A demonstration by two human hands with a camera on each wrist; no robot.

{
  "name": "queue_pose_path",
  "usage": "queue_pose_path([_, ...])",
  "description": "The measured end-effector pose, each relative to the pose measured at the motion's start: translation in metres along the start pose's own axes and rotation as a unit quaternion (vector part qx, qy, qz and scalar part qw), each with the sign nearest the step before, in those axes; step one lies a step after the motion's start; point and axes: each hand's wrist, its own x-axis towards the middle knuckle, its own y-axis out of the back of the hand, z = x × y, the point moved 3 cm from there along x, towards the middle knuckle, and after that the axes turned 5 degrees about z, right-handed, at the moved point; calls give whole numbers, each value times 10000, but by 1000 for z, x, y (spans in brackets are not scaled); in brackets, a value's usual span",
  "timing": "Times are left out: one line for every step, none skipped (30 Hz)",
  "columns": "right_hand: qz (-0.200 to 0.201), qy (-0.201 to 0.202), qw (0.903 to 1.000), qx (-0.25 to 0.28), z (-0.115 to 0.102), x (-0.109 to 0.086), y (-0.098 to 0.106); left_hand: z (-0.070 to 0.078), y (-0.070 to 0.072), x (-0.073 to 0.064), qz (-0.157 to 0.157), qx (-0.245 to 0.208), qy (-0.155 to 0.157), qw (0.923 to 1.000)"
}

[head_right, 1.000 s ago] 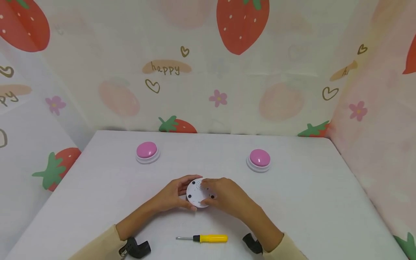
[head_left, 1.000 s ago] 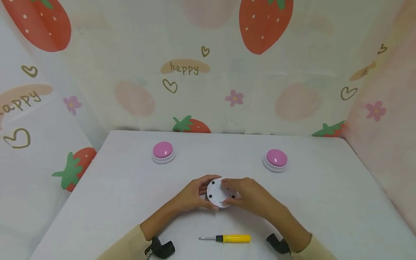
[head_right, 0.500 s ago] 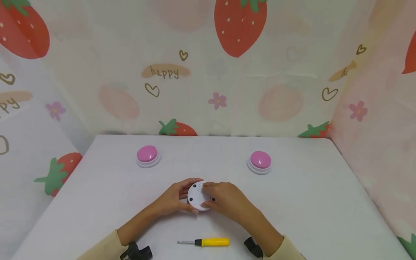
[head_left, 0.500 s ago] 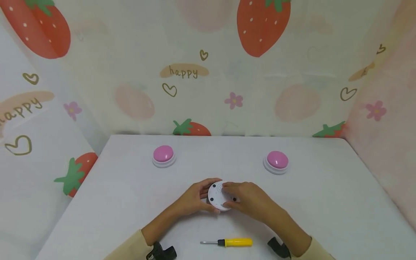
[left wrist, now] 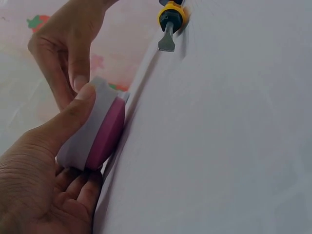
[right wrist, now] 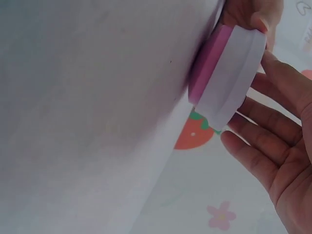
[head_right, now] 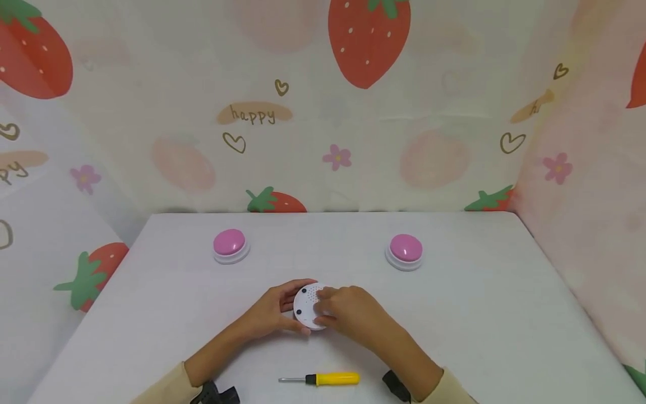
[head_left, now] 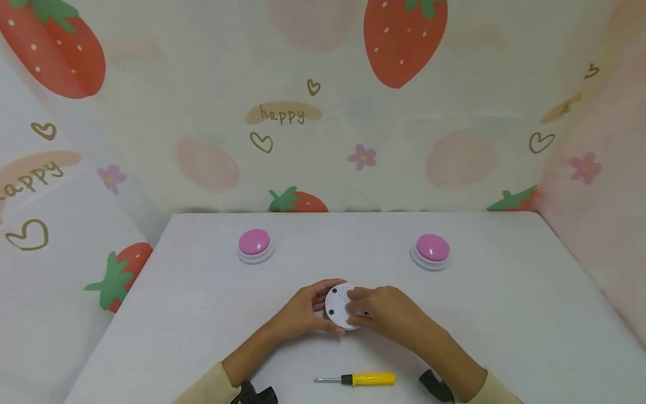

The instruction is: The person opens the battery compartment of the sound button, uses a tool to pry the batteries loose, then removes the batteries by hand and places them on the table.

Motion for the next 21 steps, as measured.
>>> queue_pose_path([22,66,10000,-23,-1,0,0,0,0,0,0,-19,14,10000])
queue_pose_path([47,140,9999,-34,-1,-1,0,0,0,0,2,-39,28,10000])
queue_pose_path([75,224,9997,-48,-2,-1,0,0,0,1,0,-60,40,10000])
queue_pose_path([88,292,9995,-64,-3,-1,1,0,0,1,0,-69,54,10000])
queue_pose_path([112,359,9993,-85,-3,-1,1,0,0,1,8,-73,67,10000])
queue_pose_path([121,403,9991,-103,-4,-1,1,0,0,1,19,-75,77,9999])
queue_pose_path([138,441,9989,-123,-4,-1,1,-1,0,1,30,-91,85,9999])
queue_pose_path([169,494,9985,-143,-4,-1,1,-1,0,1,38,-101,78,9999])
queue_pose_path([189,536,9982,-167,-5,-1,1,0,0,1,45,-107,75,9999])
queue_pose_path([207,580,9979,-189,-5,-1,1,-1,1,1,53,-116,71,9999])
queue_pose_path([220,625,9976,-213,-6,-1,2,-1,0,1,56,-123,68,9999])
queue_pose_path([239,671,9972,-236,-6,-2,1,-1,0,1,58,-127,60,9999])
queue_pose_path([243,699,9969,-257,-6,-2,1,-1,0,1,57,-132,45,9999])
queue_pose_path([235,717,9968,-272,-6,-2,1,-1,0,1,52,-128,37,9999])
queue_pose_path([211,741,9966,-308,-7,-3,1,-2,0,0,52,-116,33,9999])
queue_pose_path([189,760,9963,-342,-7,-3,1,-2,0,1,56,-110,28,9999])
queue_pose_path([160,774,9961,-398,-8,-3,1,-2,0,0,60,-105,29,9999])
queue_pose_path([146,792,9957,-455,-9,-4,1,-2,0,1,67,-109,31,9999])
queue_pose_path([114,806,9952,-540,-9,-4,1,-2,0,1,73,-118,40,9999])
queue_pose_path([91,853,9942,-646,-11,-3,1,-2,1,1,80,-119,57,9999])
queue_pose_path([63,900,9932,-737,-12,-3,1,-2,1,0,90,-122,70,9999])
